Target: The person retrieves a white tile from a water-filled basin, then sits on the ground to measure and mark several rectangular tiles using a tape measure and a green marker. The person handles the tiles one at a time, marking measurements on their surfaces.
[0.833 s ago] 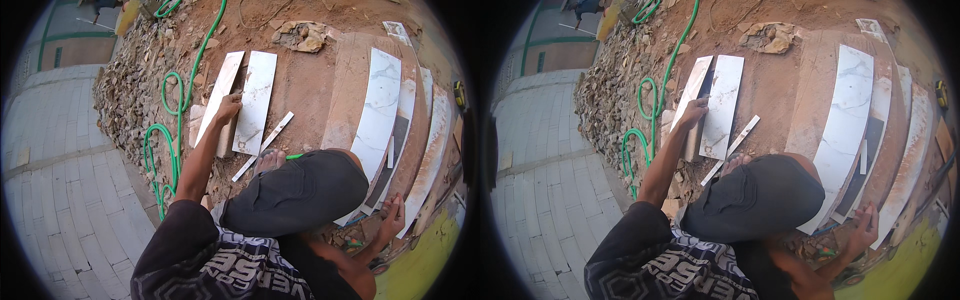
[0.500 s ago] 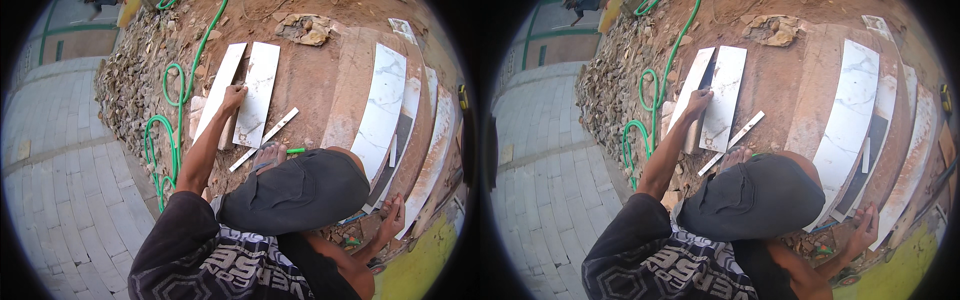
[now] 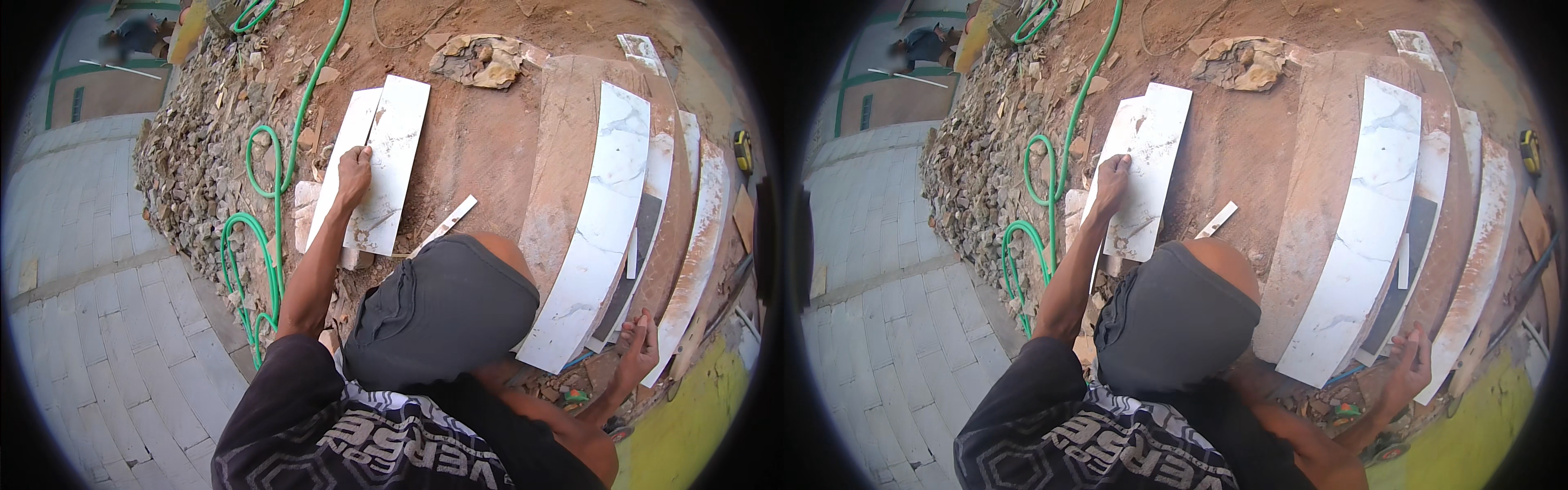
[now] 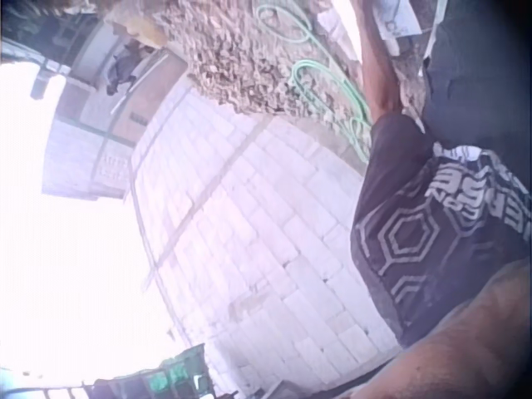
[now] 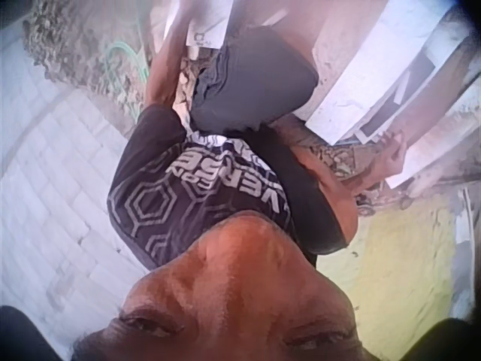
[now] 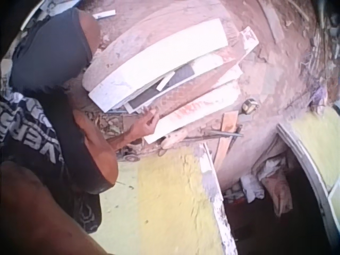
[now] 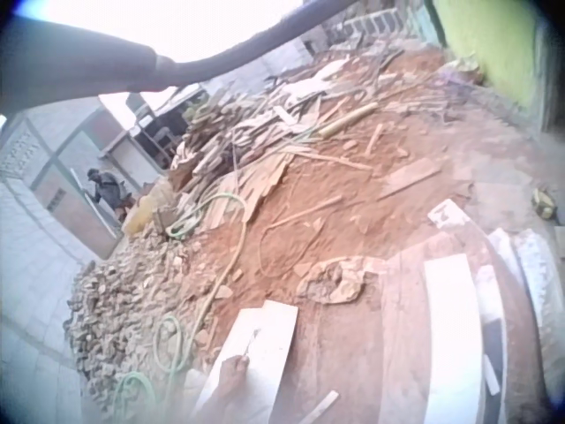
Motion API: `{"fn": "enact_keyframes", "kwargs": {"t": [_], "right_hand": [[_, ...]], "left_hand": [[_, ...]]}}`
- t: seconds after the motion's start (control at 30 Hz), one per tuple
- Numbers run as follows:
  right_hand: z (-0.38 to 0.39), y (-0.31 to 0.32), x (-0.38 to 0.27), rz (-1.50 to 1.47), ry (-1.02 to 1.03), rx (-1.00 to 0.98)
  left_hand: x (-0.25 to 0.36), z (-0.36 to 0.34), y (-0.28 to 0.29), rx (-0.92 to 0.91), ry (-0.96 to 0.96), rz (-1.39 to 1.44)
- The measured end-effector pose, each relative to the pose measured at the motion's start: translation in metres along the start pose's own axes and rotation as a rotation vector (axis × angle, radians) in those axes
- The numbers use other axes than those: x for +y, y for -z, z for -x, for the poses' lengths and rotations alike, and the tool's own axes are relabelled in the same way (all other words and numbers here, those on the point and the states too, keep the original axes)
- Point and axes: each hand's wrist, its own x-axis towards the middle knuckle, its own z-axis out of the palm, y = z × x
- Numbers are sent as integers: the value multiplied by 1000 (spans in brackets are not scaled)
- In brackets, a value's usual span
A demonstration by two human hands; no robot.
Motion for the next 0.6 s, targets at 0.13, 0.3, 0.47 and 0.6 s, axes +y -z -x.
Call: {"fn": "enact_keyframes", "kwargs": {"t": [0.13, 0.3, 0.47, 0.6], "right_hand": [[2, -7, 5, 11, 45, -1], [10, -19, 0, 94, 56, 24], [25, -31, -19, 131, 33, 42], [40, -37, -31, 196, 16, 99]], "left_hand": [[-1, -6, -9, 33, -36, -81], [-1, -7, -21, 48, 18, -16], [-4, 2, -33, 24, 48, 40], [-16, 1, -36, 10, 72, 109]]}}
